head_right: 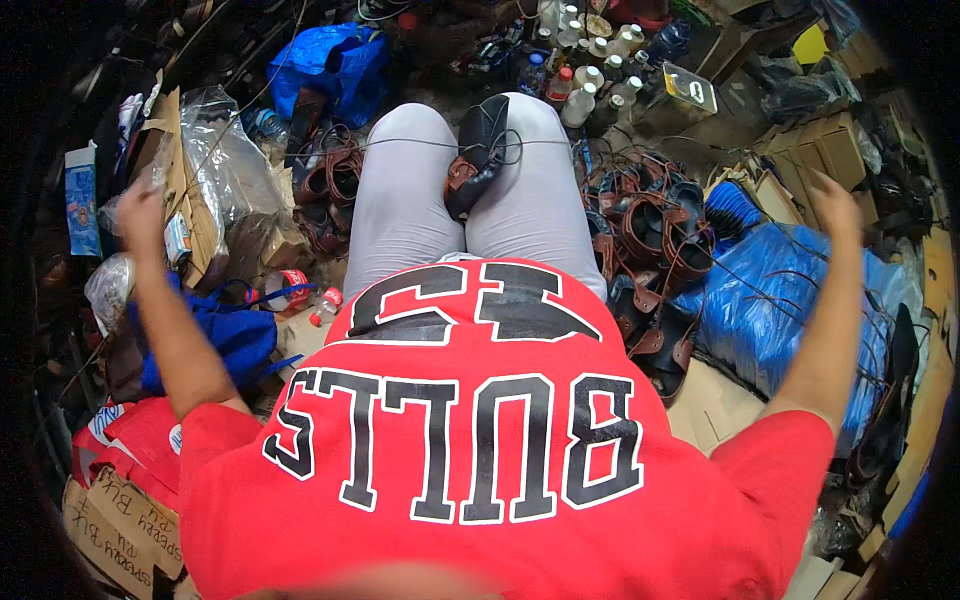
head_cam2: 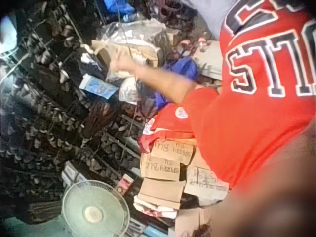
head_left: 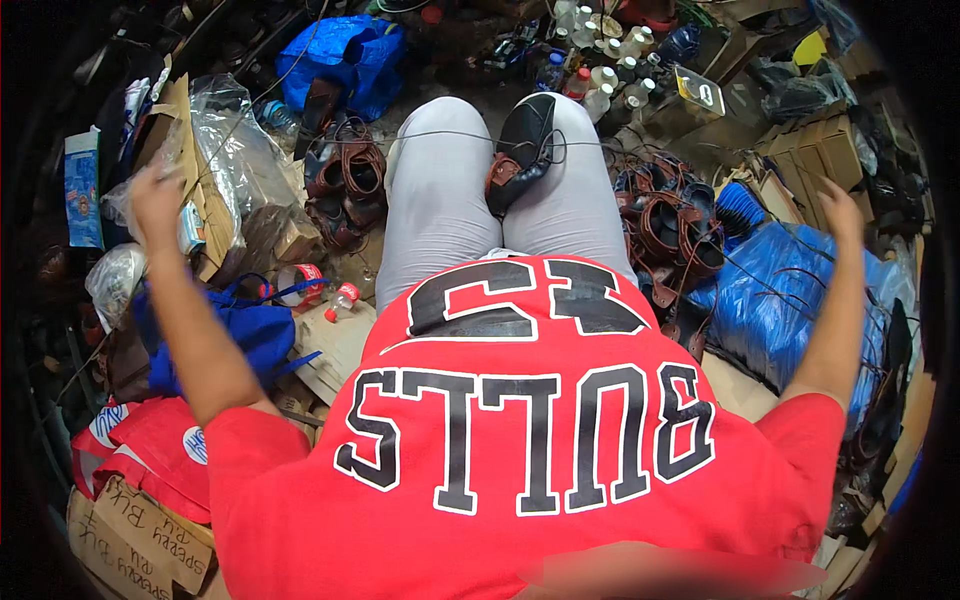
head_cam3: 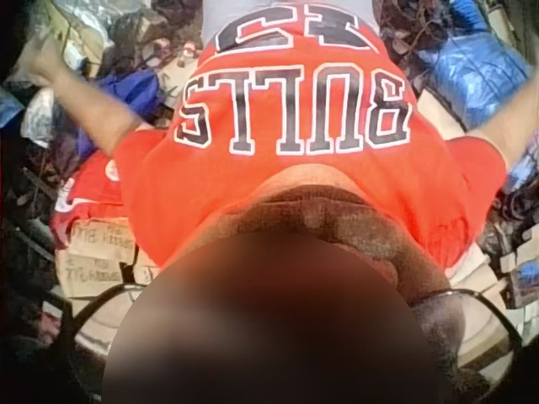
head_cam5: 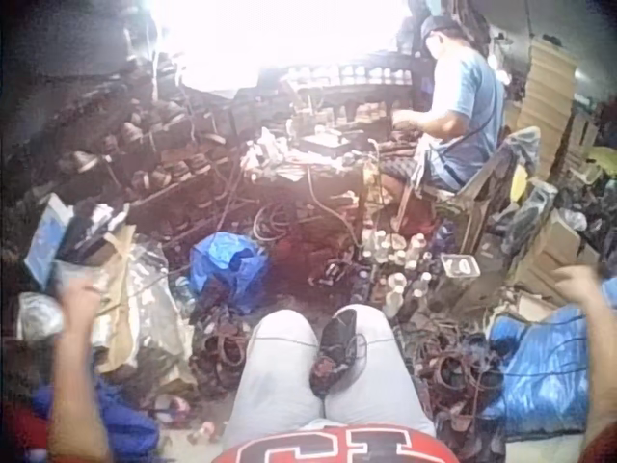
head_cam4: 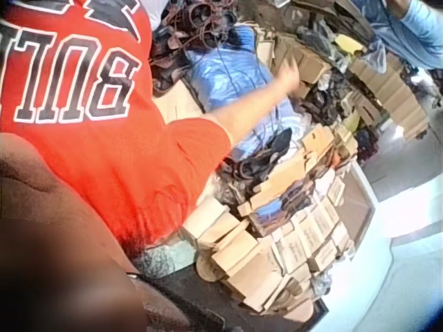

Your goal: Hand-sewing or stitching the upper component of a leather shoe.

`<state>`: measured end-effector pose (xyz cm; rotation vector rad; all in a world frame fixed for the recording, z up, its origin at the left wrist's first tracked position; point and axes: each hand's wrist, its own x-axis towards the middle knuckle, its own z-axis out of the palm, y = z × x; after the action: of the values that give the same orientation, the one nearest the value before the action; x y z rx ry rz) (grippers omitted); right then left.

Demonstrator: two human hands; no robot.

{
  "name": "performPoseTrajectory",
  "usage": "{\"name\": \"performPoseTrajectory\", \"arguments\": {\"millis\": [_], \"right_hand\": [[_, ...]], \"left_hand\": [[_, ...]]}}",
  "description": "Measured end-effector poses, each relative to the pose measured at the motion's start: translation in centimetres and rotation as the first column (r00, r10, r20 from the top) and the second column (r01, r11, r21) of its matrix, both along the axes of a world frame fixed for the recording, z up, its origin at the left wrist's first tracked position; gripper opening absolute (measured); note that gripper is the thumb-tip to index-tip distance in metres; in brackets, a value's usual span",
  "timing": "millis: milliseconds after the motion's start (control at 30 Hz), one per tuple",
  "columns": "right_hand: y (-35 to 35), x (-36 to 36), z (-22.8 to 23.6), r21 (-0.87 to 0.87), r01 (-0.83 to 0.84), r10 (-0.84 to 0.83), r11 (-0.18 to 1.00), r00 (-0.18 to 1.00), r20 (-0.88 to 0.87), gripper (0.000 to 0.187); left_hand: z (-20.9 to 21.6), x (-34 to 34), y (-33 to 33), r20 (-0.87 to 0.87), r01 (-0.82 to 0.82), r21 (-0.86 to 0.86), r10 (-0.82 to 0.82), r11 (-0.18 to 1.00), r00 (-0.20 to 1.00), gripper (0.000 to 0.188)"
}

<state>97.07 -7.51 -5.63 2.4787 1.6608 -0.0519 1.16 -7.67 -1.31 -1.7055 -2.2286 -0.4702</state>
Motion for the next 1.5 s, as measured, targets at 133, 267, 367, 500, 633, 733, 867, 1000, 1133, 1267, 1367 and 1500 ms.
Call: {"name": "performPoseTrajectory", "arguments": {"millis": [133, 267, 367, 500, 633, 733, 867, 1000, 1133, 1267, 1367, 1500], "right_hand": [[-1.2, -22.6, -3.7, 0.184, -0.309, 0.320, 0.933, 0.480, -0.817, 0.052], [-1.5, -33.6, -6.0, 0.114, -0.388, 0.200, 0.914, 0.187, -0.962, 0.036], [-0.6, -34.1, -5.5, 0.035, -0.406, 0.099, 0.913, 0.138, -0.985, 0.020], [-0.9, -26.6, -5.6, 0.061, 0.034, 0.060, 0.998, 0.041, -0.997, 0.025], [-1.9, -19.3, -7.5, -0.058, 0.056, -0.065, 0.997, 0.143, -0.988, 0.019], [-1.1, -18.3, -9.3, 0.072, -0.122, 0.128, 0.990, 0.540, -0.832, 0.028], [0.5, -28.4, -5.2, 0.288, -0.448, 0.516, 0.846, 0.556, -0.652, 0.033], [1.3, -35.3, -3.0, 0.308, -0.431, 0.474, 0.848, 0.358, -0.805, 0.017], [2.3, -35.4, -4.2, 0.297, -0.488, 0.478, 0.821, 0.301, -0.825, 0.013], [2.1, -35.0, -5.1, 0.419, -0.503, 0.607, 0.756, 0.298, -0.737, 0.014], [2.2, -35.0, -5.2, 0.367, -0.463, 0.508, 0.806, 0.226, -0.831, 0.014], [2.2, -35.1, -5.7, 0.350, -0.493, 0.500, 0.796, 0.212, -0.839, 0.014]], "left_hand": [[-7.2, 24.9, 0.7, 0.443, 0.699, 0.008, -0.629, 0.715, 0.639, 0.043], [-9.5, 32.4, 0.0, 0.742, 0.839, -0.015, -0.556, 0.545, 0.374, 0.038], [-9.8, 31.6, 1.0, 0.797, 0.834, -0.220, -0.399, 0.506, 0.452, 0.024], [-10.7, 22.6, 1.5, 0.889, 0.703, -0.186, -0.188, 0.686, 0.418, 0.027], [-13.3, 14.0, 1.2, 0.929, 0.547, -0.096, -0.121, 0.832, 0.348, 0.023], [-13.2, 16.9, 2.9, 0.789, 0.496, 0.050, -0.339, 0.867, 0.512, 0.026], [-8.8, 29.2, 2.9, 0.600, 0.777, 0.094, -0.658, 0.622, 0.454, 0.043], [-9.1, 37.1, 4.6, 0.591, 0.916, 0.157, -0.778, 0.368, 0.212, 0.044], [-8.6, 38.9, 6.5, 0.623, 0.923, -0.228, -0.682, 0.309, 0.383, 0.038], [-9.1, 38.6, 7.3, 0.752, 0.948, -0.244, -0.577, 0.206, 0.319, 0.034], [-9.8, 38.5, 7.8, 0.855, 0.968, -0.196, -0.456, 0.155, 0.247, 0.032], [-9.9, 38.4, 8.0, 0.939, 0.974, -0.207, -0.261, 0.096, 0.225, 0.028]]}}
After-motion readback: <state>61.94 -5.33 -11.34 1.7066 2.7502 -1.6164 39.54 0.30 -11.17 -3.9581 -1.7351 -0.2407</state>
